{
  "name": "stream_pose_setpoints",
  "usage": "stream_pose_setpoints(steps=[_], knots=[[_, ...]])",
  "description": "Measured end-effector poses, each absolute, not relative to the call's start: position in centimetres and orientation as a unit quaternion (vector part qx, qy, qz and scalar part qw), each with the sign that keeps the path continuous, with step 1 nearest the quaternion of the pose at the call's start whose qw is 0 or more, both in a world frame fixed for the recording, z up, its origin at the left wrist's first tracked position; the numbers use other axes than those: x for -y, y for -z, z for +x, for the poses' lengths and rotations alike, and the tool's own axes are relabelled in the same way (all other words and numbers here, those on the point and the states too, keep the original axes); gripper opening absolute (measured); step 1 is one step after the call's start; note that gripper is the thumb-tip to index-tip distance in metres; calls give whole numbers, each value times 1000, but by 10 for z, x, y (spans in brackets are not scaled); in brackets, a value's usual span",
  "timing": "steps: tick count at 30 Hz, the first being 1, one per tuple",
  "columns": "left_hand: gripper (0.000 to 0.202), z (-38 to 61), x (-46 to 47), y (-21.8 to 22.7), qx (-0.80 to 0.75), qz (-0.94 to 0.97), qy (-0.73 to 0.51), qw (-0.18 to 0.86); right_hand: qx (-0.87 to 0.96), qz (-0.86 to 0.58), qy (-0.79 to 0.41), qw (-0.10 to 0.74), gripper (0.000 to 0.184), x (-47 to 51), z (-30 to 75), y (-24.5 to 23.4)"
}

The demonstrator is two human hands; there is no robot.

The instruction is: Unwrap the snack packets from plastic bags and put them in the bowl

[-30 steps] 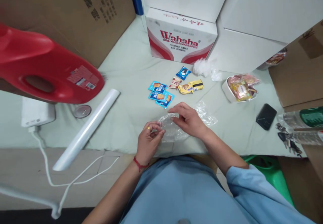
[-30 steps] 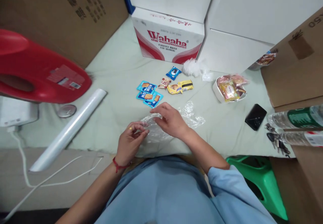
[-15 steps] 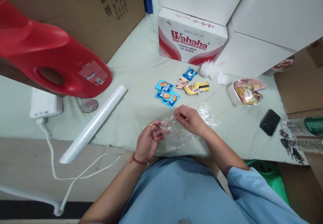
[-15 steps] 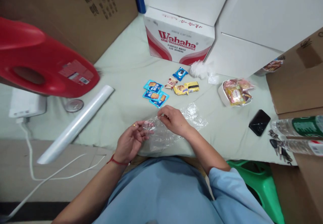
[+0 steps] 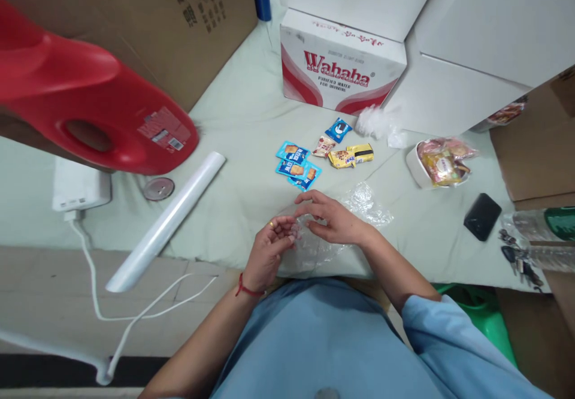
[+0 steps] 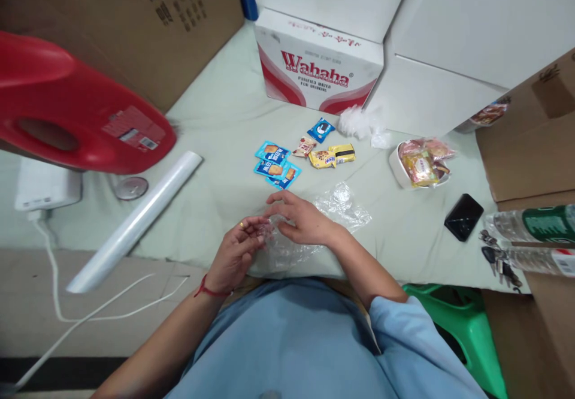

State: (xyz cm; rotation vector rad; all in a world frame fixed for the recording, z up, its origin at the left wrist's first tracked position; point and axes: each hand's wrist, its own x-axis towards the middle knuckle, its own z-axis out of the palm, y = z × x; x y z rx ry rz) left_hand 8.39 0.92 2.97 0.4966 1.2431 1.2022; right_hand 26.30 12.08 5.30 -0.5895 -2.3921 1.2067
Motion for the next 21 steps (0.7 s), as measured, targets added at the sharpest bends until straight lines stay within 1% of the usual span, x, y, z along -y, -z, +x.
stream_pose_setpoints(steps=[2,5,7,11,13,15,17,19,21], knots=[[45,85,-9,-26,-542,230,-528,611,860,-193,-429,199,26,-120,262,-49],[32,87,-9,-21,-567,282,-502,589,862,-188,-425,203,12,-121,259,-43],[33,87,-10,-19,-585,311,-476,578,860,-201,-421,208,9,-121,261,-44],[41,81,-13,-17,-615,282,-487,553,845,-232,-417,239,16,-115,283,-57],[42,80,-14,-19,-630,272,-502,527,825,-258,-433,257,17,-106,299,-64],[40,82,-14,-24,-634,293,-510,502,793,-302,-453,272,18,-95,312,-69],[35,90,-15,-29,-625,342,-511,482,760,-359,-472,267,19,-83,316,-72],[29,102,-16,-35,-609,404,-506,459,736,-397,-489,249,26,-72,309,-72],[25,112,-18,-40,-597,461,-496,430,724,-406,-501,246,33,-67,298,-69]])
